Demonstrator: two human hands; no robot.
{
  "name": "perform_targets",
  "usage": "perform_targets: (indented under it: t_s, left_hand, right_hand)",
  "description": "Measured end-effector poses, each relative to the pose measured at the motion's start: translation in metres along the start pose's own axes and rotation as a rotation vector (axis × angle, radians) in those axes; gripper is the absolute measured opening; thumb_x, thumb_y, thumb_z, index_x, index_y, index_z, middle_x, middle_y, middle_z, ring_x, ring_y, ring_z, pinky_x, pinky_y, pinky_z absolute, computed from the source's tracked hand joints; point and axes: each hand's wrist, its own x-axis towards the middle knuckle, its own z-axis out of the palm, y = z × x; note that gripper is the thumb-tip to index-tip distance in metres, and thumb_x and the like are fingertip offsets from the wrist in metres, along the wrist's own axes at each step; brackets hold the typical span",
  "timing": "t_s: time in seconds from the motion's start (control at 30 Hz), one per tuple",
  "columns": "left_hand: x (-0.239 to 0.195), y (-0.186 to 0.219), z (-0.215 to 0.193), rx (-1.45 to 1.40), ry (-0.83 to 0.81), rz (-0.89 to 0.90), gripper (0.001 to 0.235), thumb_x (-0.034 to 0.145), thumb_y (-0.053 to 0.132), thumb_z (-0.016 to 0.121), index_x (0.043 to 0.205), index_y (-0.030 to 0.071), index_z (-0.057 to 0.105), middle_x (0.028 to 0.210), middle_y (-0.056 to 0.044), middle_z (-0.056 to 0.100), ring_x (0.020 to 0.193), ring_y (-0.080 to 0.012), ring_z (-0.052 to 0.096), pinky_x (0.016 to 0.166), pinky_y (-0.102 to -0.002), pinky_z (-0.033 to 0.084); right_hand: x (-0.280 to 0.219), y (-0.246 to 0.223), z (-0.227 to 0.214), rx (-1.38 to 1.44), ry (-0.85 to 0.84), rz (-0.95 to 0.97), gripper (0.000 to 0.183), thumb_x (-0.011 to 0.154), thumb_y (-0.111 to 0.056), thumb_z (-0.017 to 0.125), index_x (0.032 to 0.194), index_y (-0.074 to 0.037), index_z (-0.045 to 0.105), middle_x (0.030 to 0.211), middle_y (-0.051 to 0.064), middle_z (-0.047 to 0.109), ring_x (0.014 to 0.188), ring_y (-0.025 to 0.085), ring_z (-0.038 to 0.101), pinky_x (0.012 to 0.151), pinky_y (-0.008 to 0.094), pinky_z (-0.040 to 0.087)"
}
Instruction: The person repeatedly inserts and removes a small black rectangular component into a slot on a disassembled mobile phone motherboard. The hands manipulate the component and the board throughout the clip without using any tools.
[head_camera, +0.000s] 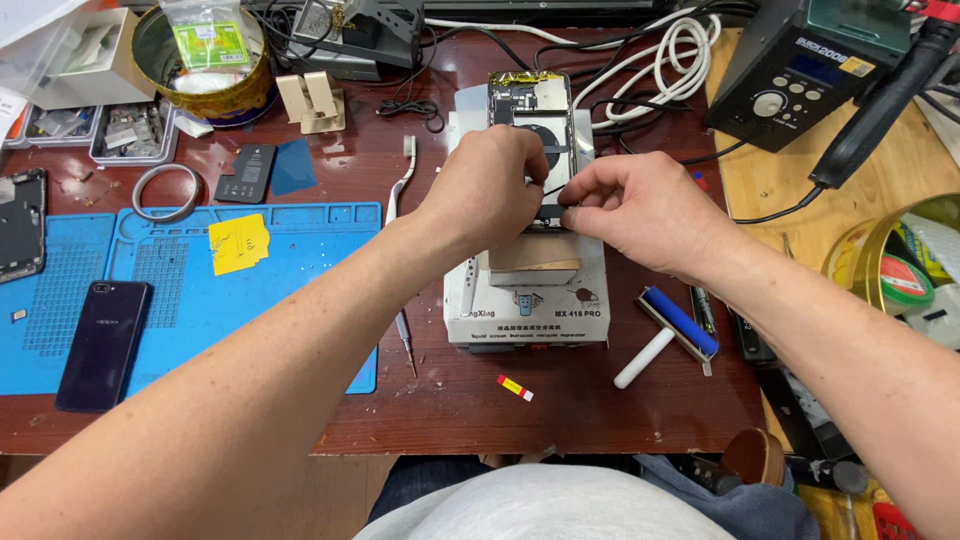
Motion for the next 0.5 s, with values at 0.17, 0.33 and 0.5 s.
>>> perform_targets:
  t_s: [0.17, 0.33, 0.5]
  left_hand:
    - [0.0008, -0.0018, 0.0017, 0.002, 0.007, -0.017, 0.016, 0.079, 0.006, 0.068, 0.093, 0.006, 0.078, 0.092, -0.017, 0.077, 0.089, -0.0328, 0.075, 0.08, -0.04, 0.059]
    - [0.0022, -0.0052, 0.0039, 0.012, 0.018, 0.018, 0.016, 0.078, 0.005, 0.068, 0.091, 0.006, 0.078, 0.09, -0.018, 0.077, 0.088, -0.0336, 0.075, 0.081, -0.04, 0.059]
    - [0.003, -0.0076, 0.0057, 0.016, 0.024, 0.034, 0.016, 0.079, 0.006, 0.067, 0.091, 0.006, 0.078, 0.091, -0.018, 0.077, 0.087, -0.034, 0.075, 0.081, -0.04, 0.059]
  right_hand:
    - [0.0001, 0.0012, 0.0049, 0.064, 0.015, 0.007, 0.022, 0.081, -0.013, 0.079, 0.101, -0.005, 0.077, 0.076, -0.003, 0.067, 0.066, 0.004, 0.056, 0.06, 0.022, 0.049]
    - [0.0037, 0.0028, 0.0065, 0.107, 0.0, 0.02, 0.018, 0.08, -0.01, 0.08, 0.098, -0.004, 0.078, 0.073, -0.003, 0.063, 0.065, 0.005, 0.053, 0.057, 0.022, 0.045]
    - [0.0095, 0.0005, 0.0035, 0.086, -0.025, 0.069, 0.014, 0.08, -0.009, 0.08, 0.093, -0.005, 0.078, 0.071, -0.003, 0.061, 0.064, 0.006, 0.051, 0.055, 0.023, 0.043]
